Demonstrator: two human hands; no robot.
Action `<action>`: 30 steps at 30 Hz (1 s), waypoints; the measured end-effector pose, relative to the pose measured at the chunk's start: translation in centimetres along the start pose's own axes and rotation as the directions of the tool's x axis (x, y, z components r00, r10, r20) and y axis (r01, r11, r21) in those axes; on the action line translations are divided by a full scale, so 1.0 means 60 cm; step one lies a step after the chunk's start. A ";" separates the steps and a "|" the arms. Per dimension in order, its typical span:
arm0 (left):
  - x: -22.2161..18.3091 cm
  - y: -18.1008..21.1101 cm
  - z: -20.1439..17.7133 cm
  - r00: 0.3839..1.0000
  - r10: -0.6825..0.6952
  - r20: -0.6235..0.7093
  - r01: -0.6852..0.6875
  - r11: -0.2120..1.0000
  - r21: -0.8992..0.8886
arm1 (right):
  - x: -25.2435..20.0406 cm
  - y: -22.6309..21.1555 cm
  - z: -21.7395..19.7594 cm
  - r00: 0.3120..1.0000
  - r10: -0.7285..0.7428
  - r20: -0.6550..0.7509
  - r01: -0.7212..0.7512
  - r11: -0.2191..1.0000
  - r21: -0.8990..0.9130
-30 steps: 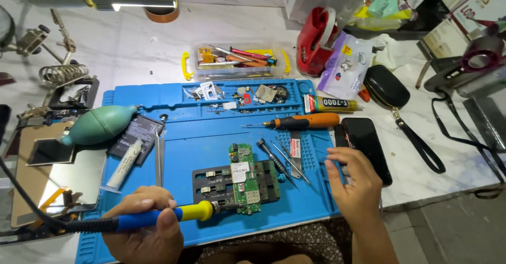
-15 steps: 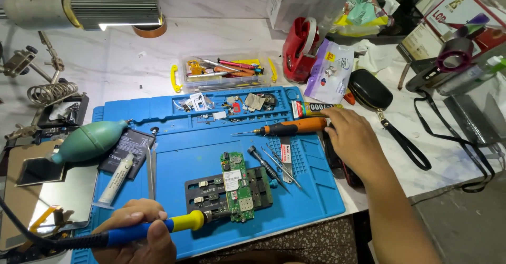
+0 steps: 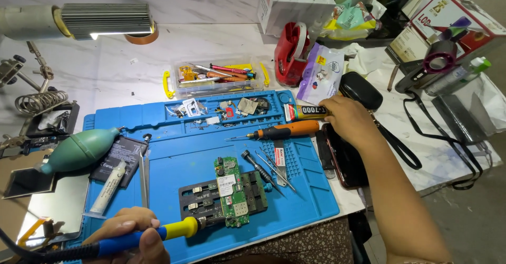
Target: Soldering and repairing components on a mobile phone motherboard using a soldering iron and tweezers at a repair station.
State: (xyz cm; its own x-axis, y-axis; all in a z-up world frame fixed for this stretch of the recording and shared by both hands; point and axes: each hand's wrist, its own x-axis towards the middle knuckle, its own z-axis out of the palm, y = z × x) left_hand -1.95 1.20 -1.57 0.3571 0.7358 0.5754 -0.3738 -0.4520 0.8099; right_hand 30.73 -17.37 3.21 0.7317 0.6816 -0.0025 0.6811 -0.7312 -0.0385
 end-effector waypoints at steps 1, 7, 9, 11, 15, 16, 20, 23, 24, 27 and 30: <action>0.001 -0.005 -0.004 1.000 0.003 0.001 -0.003 1.000 -0.002 | 0.002 0.001 0.005 1.000 0.001 -0.003 -0.001 1.000 0.000; 0.003 -0.019 -0.015 0.991 0.064 0.115 -0.055 0.995 -0.079 | 0.014 -0.011 0.007 0.997 -0.073 -0.016 0.072 0.997 -0.030; 0.001 -0.013 -0.011 0.997 0.030 0.064 -0.027 0.999 -0.044 | 0.020 -0.010 0.009 0.994 -0.105 -0.004 0.103 0.987 -0.126; 0.001 -0.020 -0.018 0.995 0.038 0.089 -0.034 0.999 -0.041 | 0.021 -0.017 0.002 0.995 -0.096 0.000 0.096 0.989 -0.111; 0.002 -0.034 -0.034 0.984 0.046 0.173 -0.040 0.998 -0.038 | 0.024 -0.009 0.008 0.943 -0.268 -0.196 0.257 0.963 -0.078; 0.000 -0.038 -0.036 0.984 0.046 0.173 -0.039 0.998 -0.040 | 0.023 -0.010 0.008 0.943 -0.268 -0.196 0.257 0.963 -0.080; -0.004 -0.036 -0.029 0.991 0.023 0.135 -0.019 0.999 -0.033 | 0.017 -0.024 0.000 0.933 -0.280 -0.227 0.284 0.959 -0.019; -0.004 -0.035 -0.028 0.993 0.017 0.116 -0.011 0.999 -0.052 | 0.011 -0.034 -0.004 0.949 -0.257 -0.184 0.257 0.966 -0.025; -0.004 -0.037 -0.030 0.991 0.027 0.132 -0.017 0.997 -0.077 | 0.011 -0.036 -0.005 0.948 -0.264 -0.179 0.260 0.964 -0.047; -0.004 -0.038 -0.034 0.989 0.026 0.146 -0.021 0.999 -0.033 | 0.009 -0.041 -0.007 0.921 -0.319 -0.223 0.316 0.948 -0.049; -0.004 -0.030 -0.027 0.994 0.005 0.109 -0.006 1.000 0.006 | 0.009 -0.051 -0.011 0.933 -0.303 -0.192 0.309 0.951 0.002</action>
